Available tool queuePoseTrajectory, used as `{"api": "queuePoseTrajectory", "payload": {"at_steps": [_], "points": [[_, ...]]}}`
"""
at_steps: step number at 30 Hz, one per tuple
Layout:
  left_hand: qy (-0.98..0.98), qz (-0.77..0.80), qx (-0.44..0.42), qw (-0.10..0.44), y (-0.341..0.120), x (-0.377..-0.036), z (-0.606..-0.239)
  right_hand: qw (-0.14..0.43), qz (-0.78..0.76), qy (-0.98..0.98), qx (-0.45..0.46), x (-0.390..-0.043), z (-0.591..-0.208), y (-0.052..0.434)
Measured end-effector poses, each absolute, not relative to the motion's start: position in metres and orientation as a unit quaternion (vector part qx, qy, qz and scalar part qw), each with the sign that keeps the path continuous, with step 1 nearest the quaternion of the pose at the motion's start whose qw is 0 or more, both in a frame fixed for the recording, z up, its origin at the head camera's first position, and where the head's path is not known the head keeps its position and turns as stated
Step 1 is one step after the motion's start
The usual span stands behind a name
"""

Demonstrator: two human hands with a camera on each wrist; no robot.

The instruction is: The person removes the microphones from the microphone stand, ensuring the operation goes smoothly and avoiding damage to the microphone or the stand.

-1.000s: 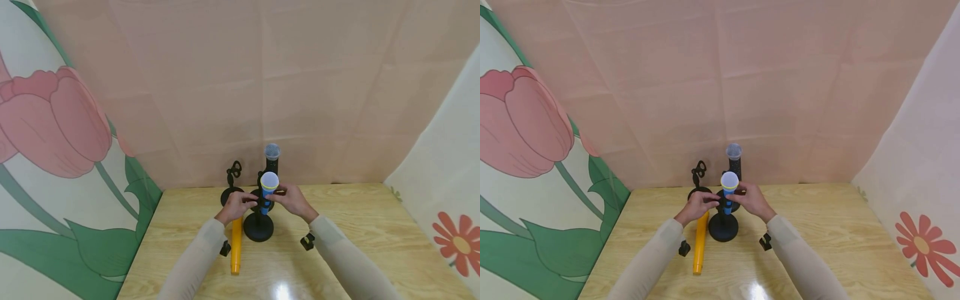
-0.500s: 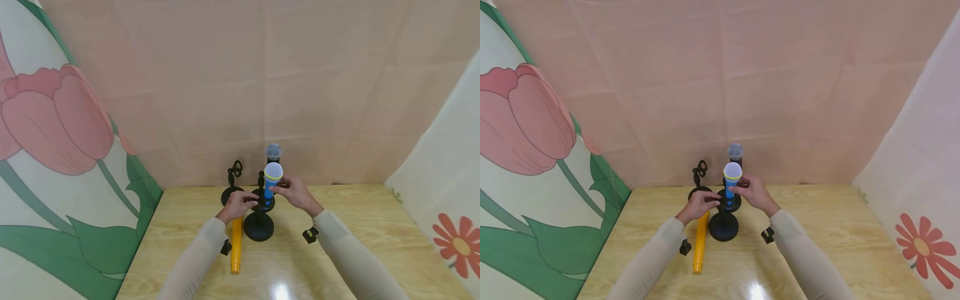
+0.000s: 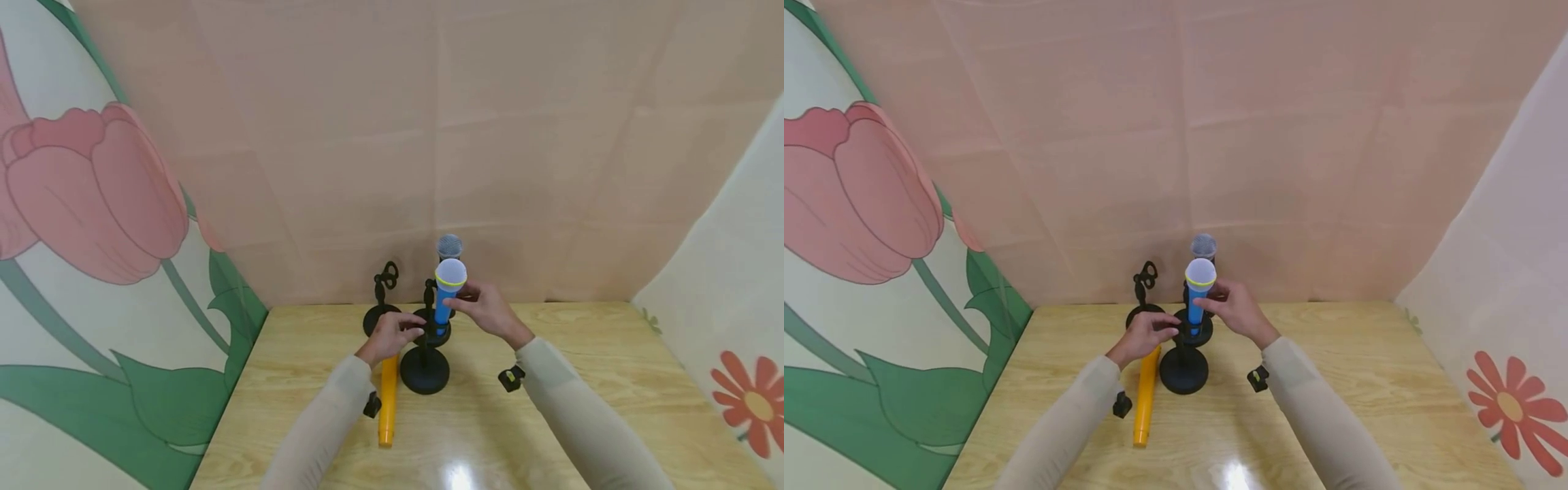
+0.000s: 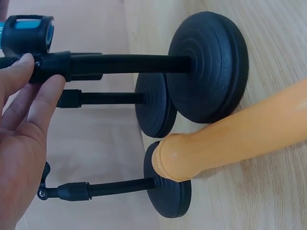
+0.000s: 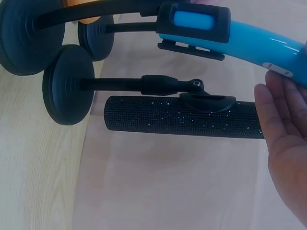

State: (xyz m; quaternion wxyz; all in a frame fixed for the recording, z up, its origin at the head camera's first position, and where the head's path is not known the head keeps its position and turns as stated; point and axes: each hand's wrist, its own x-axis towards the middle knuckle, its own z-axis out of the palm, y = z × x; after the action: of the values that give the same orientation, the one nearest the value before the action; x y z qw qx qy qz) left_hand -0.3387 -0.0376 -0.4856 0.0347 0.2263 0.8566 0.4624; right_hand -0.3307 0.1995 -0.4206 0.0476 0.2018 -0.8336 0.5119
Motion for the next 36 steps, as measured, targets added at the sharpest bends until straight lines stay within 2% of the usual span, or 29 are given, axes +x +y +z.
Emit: {"api": "queuePoseTrajectory", "payload": {"at_steps": [10, 21, 36], "points": [[0.843, 0.489, 0.22, 0.031, -0.029, -0.341, -0.489, 0.051, 0.501, -0.841, 0.199, -0.33, -0.421, 0.204], [0.831, 0.522, 0.187, 0.056, -0.021, -0.348, -0.487, 0.065, 0.503, -0.841, 0.187, -0.334, -0.417, 0.211], [0.843, 0.502, 0.189, 0.039, -0.02, -0.351, -0.485, 0.085, 0.518, -0.833, 0.174, -0.333, -0.406, 0.227]]}}
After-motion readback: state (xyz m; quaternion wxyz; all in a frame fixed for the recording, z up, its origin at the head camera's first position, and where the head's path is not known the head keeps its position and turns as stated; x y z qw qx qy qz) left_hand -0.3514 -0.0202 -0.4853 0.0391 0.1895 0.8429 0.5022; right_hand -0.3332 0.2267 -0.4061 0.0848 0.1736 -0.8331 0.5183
